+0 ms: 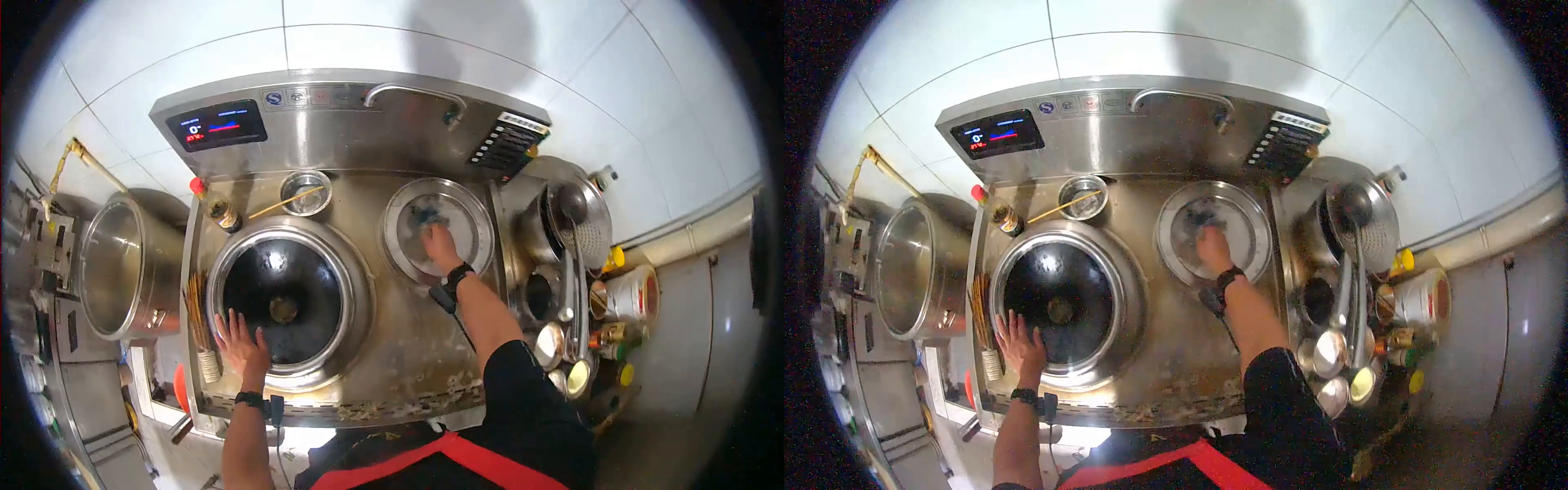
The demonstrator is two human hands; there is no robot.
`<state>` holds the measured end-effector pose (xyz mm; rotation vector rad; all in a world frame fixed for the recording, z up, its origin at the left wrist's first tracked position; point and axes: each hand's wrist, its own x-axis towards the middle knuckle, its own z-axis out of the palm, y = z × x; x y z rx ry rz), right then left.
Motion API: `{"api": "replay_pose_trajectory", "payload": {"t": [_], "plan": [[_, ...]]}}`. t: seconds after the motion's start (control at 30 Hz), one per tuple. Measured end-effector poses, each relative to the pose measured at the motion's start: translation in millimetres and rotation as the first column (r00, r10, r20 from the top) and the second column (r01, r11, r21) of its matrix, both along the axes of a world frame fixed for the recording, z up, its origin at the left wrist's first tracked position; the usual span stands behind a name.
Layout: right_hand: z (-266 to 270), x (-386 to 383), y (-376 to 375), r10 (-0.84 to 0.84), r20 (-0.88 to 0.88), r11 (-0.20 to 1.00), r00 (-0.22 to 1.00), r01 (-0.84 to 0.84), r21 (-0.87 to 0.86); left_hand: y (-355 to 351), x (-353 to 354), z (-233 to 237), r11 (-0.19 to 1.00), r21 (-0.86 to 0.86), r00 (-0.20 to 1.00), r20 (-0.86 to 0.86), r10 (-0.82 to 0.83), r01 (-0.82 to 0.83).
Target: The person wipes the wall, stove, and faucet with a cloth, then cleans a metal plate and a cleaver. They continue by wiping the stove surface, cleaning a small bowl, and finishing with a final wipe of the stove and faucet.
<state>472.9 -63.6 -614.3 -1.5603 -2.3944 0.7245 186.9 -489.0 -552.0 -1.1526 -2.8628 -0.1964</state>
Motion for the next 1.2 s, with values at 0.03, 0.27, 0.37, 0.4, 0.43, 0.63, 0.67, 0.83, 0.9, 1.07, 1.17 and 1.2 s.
{"api": "replay_pose_trajectory", "payload": {"t": [0.03, 0.27, 0.37, 0.4, 0.43, 0.63, 0.67, 0.83, 0.9, 1.07, 1.17, 1.2], "plan": [[-30, 1, 5, 0.088, 0.06, 0.988, 0.994, -0.095, 0.118, 0, -1, -1, 1.0, -0.006, 1.0, -0.005, -0.001, 0.001], [17, -24, 8, 0.124, 0.045, 0.807, 0.991, -0.074, -0.586, 2, -4, 5, 1.0, -0.013, 1.0, 0.01, -0.01, 0.01], [2, -14, 42, 0.304, -0.269, 0.895, 0.914, -0.371, -0.247, 3, -5, 7, 1.0, -0.014, 0.999, 0.031, -0.012, 0.012], [15, -20, 50, 0.226, -0.392, 0.889, 0.892, -0.353, -0.292, 3, -5, 8, 1.0, -0.014, 0.999, 0.037, -0.011, 0.012], [34, -27, 56, 0.141, -0.507, 0.878, 0.851, -0.344, -0.333, 3, -5, 9, 1.0, -0.015, 0.999, 0.042, -0.01, 0.011], [163, -107, 33, -0.557, -0.771, 0.606, 0.31, -0.483, -0.632, 4, -7, 12, 1.0, -0.015, 0.997, 0.077, 0.001, 0.001], [168, -118, 34, -0.621, -0.756, 0.58, 0.208, -0.526, -0.622, 4, -8, 11, 1.0, -0.012, 0.997, 0.078, 0.009, -0.008], [39, -140, 97, -0.327, -0.867, 0.678, 0.377, -0.545, -0.493, 5, -8, 13, 1.0, -0.007, 0.994, 0.107, 0.017, -0.016], [26, -151, 91, 0.102, -0.809, 0.734, 0.58, -0.592, -0.332, 4, -8, 14, 1.0, -0.016, 0.994, 0.111, 0.02, -0.019], [15, -199, 40, 0.374, -0.015, 0.912, 0.927, -0.365, 0.189, 5, -7, 15, 1.0, -0.008, 0.996, 0.086, 0.004, -0.003], [3, -214, 39, 0.426, 0.13, 0.829, 0.895, -0.444, 0.339, 6, -9, 15, 1.0, -0.023, 0.996, 0.085, -0.001, 0.003], [0, -212, 36, 0.436, 0.189, 0.78, 0.88, -0.474, 0.407, 6, -9, 14, 1.0, -0.024, 0.997, 0.071, -0.005, 0.007]]}}
